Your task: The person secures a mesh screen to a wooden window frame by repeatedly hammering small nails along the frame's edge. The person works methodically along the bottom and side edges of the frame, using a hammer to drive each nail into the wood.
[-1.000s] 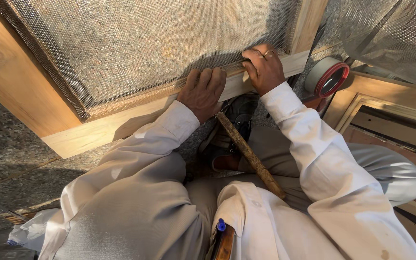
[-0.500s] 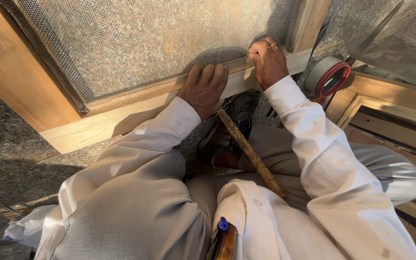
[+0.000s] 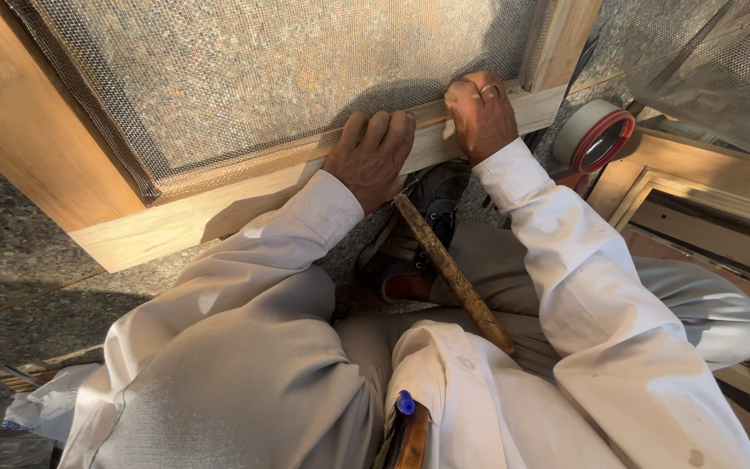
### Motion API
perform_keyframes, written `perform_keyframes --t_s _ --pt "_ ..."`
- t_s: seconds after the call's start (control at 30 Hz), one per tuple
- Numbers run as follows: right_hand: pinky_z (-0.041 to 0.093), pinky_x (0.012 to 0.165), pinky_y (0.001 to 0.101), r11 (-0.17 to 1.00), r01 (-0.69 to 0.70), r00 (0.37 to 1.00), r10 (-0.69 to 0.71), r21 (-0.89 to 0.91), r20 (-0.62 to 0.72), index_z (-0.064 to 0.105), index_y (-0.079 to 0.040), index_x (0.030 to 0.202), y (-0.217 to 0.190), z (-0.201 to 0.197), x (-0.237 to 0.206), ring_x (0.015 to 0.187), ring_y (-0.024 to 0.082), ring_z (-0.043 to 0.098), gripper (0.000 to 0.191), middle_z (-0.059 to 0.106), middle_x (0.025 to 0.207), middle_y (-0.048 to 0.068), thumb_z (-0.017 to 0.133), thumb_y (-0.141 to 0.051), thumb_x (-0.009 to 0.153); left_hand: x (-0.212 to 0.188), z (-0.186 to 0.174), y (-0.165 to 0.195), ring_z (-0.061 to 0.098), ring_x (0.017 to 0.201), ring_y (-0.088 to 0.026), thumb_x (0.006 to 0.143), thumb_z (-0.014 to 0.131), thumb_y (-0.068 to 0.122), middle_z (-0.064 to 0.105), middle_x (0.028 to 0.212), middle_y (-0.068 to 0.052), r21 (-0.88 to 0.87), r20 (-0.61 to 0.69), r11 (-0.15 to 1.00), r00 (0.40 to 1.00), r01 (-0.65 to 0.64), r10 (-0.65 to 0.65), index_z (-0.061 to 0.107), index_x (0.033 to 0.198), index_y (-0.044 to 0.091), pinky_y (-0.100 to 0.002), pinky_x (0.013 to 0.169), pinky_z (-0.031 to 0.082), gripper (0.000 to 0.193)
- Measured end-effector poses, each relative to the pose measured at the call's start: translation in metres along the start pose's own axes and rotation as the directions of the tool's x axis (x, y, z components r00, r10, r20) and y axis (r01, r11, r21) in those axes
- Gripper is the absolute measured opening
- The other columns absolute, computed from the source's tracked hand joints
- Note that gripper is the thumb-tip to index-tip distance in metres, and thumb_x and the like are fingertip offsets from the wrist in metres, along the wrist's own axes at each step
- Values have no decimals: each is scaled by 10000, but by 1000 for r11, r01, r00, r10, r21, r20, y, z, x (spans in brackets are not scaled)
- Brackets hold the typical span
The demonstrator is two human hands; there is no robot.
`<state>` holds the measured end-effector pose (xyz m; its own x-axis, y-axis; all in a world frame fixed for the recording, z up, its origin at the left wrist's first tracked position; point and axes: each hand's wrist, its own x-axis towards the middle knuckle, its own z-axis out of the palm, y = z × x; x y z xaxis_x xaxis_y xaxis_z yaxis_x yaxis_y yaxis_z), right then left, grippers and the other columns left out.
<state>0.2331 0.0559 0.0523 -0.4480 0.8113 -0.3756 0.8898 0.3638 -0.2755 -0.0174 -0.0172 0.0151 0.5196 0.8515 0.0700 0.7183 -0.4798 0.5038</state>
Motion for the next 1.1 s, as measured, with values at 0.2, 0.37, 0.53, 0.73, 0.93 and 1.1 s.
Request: perform_keyframes --t_s 0.2,0.37,0.53,0.73,0.93,1.1 --pt "481 942 497 999 -53 998 53 12 45 658 -72 1039 -3 -1 1 1041 373 573 32 602 1076 163 630 -86 1040 1 1 0 422 1245 -276 835 720 517 447 1341 -105 21 -14 1000 1000 0 1 521 1454 27 -442 1095 363 815" --pt "488 924 480 991 -91 996 93 96 -9 664 -63 1051 -4 1 0 1055 364 596 46 615 1099 155 682 -62 1009 0 -1 0 420 1234 -275 845 699 546 451 1329 -106 35 2 999 1000 -15 15 530 1443 18 -433 1077 369 816" --pt "504 914 472 984 -130 991 133 122 -13 659 -38 1168 -24 -25 2 1056 363 601 111 584 1153 182 641 -71 1063 1 2 1 414 1231 -279 883 693 471 454 1320 -109 50 -35 999 999 -16 17 553 1424 6 -428 1082 368 727" --pt "452 1054 506 827 -561 599 376 35 707 267 -46 1554 -129 -80 -104 1256 489 529 878 473 1413 343 719 -378 879 1 8 4 428 1236 -280 927 662 400 458 1322 -113 38 -78 999 997 -12 14 565 1414 -2 -433 1085 369 640" --pt "513 581 329 299 -953 175 438 41 882 359 -189 1568 -145 -162 -155 661 157 574 730 601 845 61 653 -184 899 2 8 5 424 1249 -271 953 597 269 459 1335 -84 117 -66 993 998 -9 17 573 1393 65 -436 1101 356 486" --pt "509 507 317 393 -896 395 489 208 778 403 -83 1501 -120 -255 -128 589 135 582 538 600 819 34 502 -207 987 1 7 4 413 1253 -268 979 577 263 459 1335 -88 74 -82 997 996 -13 19 623 1344 72 -435 1111 343 415"
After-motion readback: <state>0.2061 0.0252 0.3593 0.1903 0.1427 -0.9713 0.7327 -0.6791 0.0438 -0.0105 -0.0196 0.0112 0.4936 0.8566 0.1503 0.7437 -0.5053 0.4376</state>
